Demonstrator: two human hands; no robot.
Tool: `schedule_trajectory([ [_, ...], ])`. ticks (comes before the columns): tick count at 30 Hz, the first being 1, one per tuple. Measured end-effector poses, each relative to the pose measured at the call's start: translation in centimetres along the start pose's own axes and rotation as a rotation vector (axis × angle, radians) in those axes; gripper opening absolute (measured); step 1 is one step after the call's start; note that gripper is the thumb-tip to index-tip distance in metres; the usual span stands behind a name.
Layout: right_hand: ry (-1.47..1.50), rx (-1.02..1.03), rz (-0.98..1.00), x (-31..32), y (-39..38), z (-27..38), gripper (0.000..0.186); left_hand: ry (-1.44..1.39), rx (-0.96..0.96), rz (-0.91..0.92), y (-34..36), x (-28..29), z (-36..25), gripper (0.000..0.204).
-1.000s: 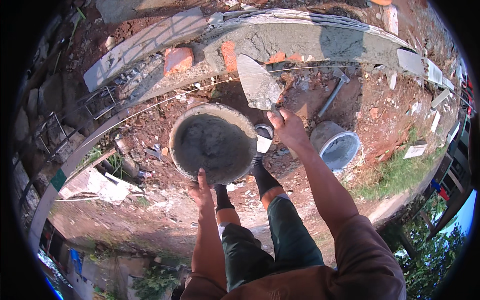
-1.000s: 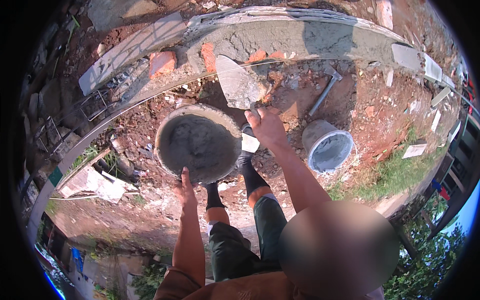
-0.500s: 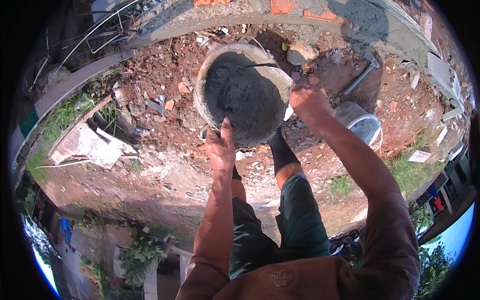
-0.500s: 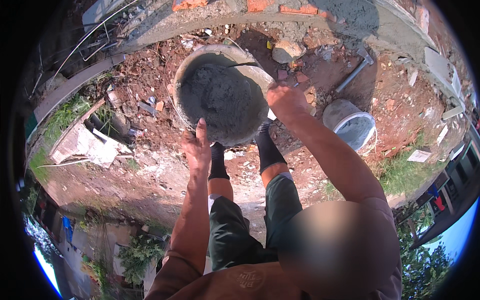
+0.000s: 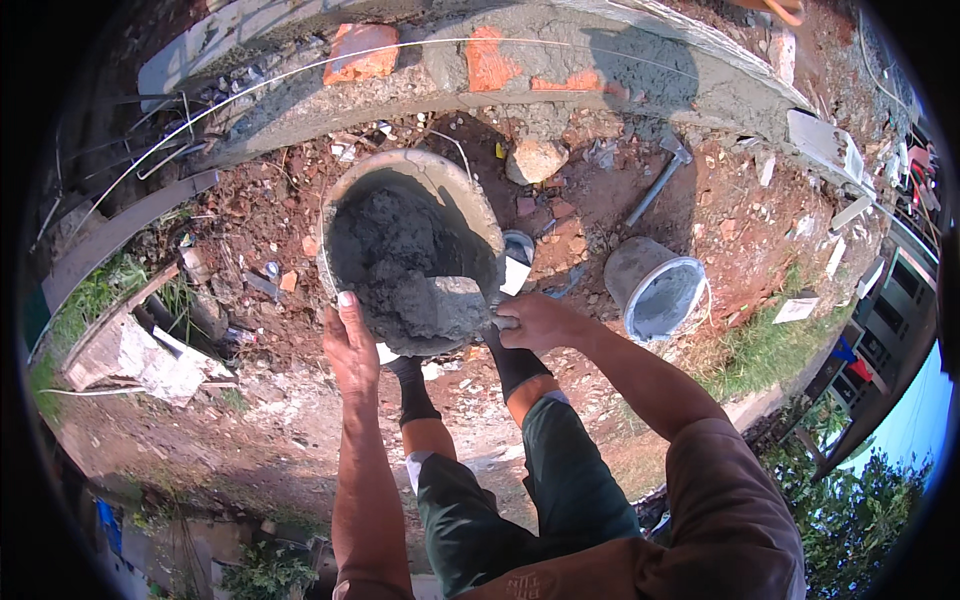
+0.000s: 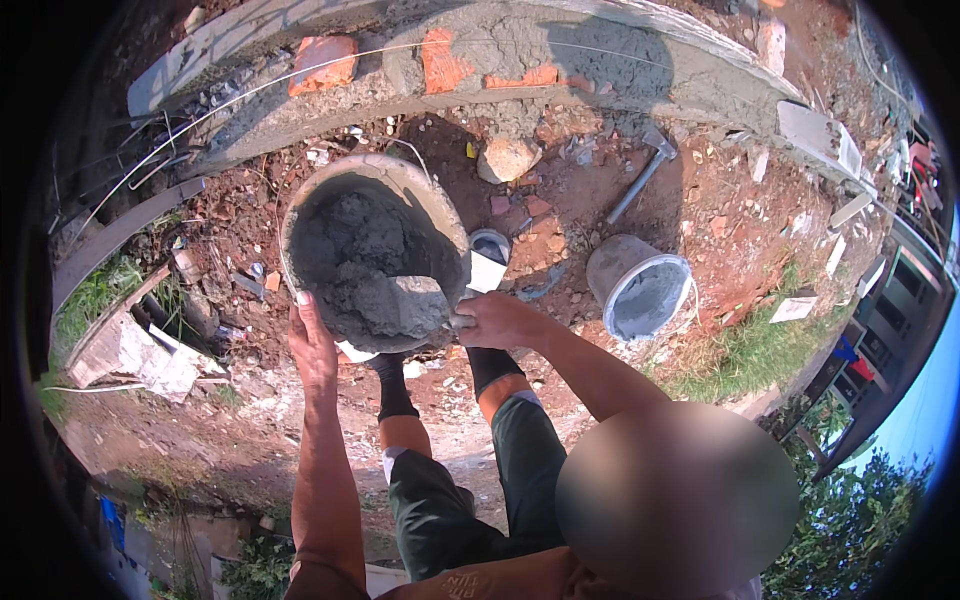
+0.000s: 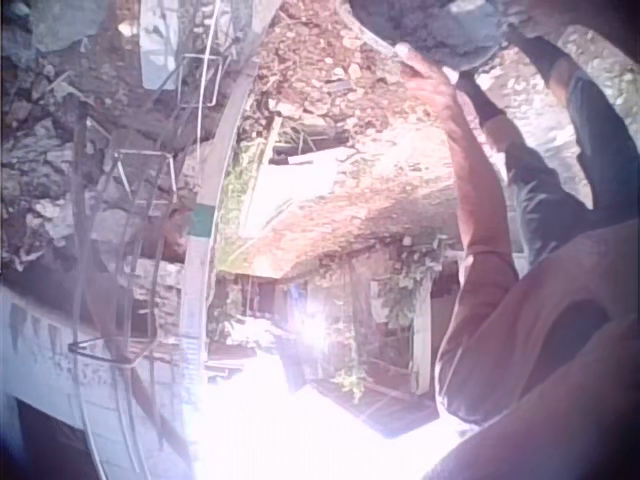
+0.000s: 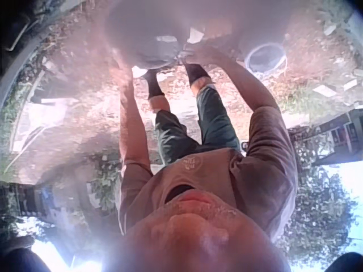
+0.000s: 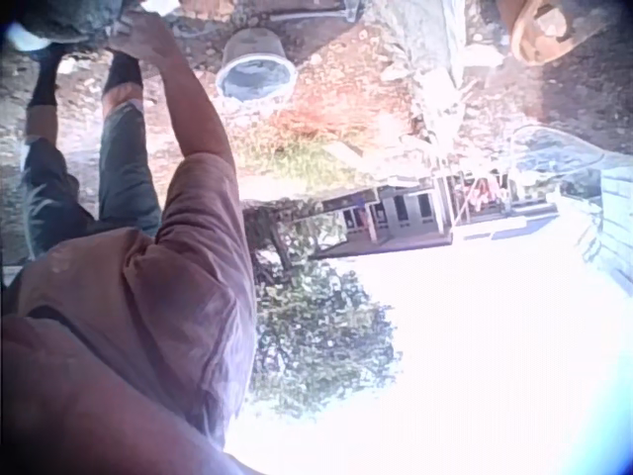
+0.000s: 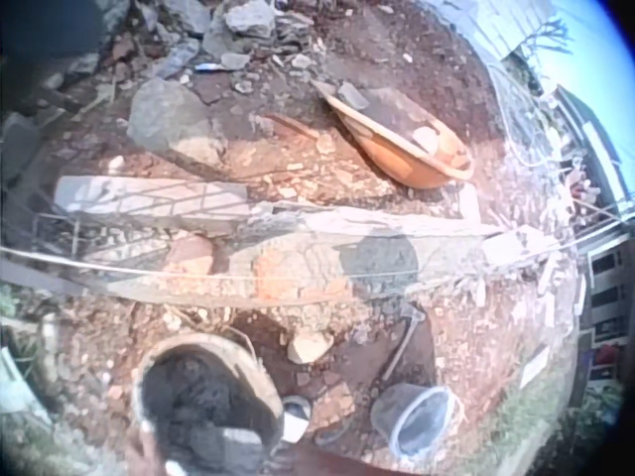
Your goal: The person scoops mortar from a bucket with a trowel and applies it to a low brick wall. They place bricks and stones into the mortar, align them along a guide string, and tap them into position. The person repeats this process, adding more mortar and units to extend the wall.
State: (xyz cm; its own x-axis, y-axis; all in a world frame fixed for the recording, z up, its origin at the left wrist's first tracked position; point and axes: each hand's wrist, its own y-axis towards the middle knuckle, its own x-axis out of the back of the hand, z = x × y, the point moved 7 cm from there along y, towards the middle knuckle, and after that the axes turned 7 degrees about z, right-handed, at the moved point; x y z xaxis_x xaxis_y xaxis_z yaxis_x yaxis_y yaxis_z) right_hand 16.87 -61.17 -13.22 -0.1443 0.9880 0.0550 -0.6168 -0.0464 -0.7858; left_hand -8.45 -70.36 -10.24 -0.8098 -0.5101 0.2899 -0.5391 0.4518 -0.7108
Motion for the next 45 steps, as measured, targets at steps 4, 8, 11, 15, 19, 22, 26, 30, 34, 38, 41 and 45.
schedule_trajectory([
  [4, 0.108, 0.013, -0.184, 6.5, -4.7, -0.2, 0.028, 0.158, 0.044, -0.094, 1.9, 1.1, -0.5, 0.067],
  [8, -0.11, -0.099, -0.412, 16.6, -10.9, -1.6, 0.027, 0.141, -0.072, -0.135, 2.1, 1.1, -0.7, 0.068],
  [11, -0.435, -0.104, -0.821, 23.9, -14.5, -1.5, 0.023, 0.193, -0.097, -0.168, 2.1, 0.8, -0.9, 0.069],
  [15, -0.559, -0.228, -1.109, 27.2, -15.1, -1.8, 0.03, 0.198, 0.018, -0.158, 2.0, 0.4, -1.0, 0.073],
  [19, -0.085, -0.175, -0.933, 23.6, -11.9, -0.4, 0.037, 0.212, 0.083, -0.119, 2.1, 1.0, 0.1, 0.082],
  [22, -0.098, -0.265, -0.942, 23.6, -11.0, -1.9, 0.04, 0.238, 0.064, -0.115, 2.7, 1.5, 1.6, 0.083],
  [26, -0.144, -0.309, -0.996, 26.6, -13.6, -8.0, 0.042, 0.357, -0.088, -0.303, 3.2, 2.6, 2.2, 0.086],
  [30, 0.456, -0.483, -0.904, 26.0, -16.6, -12.3, 0.05, 0.324, 0.1, -0.2, 3.5, 2.9, 3.6, 0.088],
  [34, 0.2, -0.378, -0.763, 25.1, -14.0, -8.5, 0.058, 0.192, 0.022, -0.126, 2.6, 1.2, 0.0, 0.078],
  [38, 0.075, -0.44, -0.936, 27.4, -15.5, -13.3, 0.055, 0.179, 0.145, -0.022, 3.7, 4.2, 4.5, 0.087],
  [41, 0.245, -0.498, -0.992, 28.9, -18.3, -16.0, 0.049, 0.146, 0.145, -0.027, 3.8, 4.3, 5.2, 0.089],
  [45, 0.51, -0.506, -1.082, 28.0, -18.3, -19.5, 0.044, 0.219, 0.151, -0.043, 3.9, 4.3, 4.2, 0.09],
])
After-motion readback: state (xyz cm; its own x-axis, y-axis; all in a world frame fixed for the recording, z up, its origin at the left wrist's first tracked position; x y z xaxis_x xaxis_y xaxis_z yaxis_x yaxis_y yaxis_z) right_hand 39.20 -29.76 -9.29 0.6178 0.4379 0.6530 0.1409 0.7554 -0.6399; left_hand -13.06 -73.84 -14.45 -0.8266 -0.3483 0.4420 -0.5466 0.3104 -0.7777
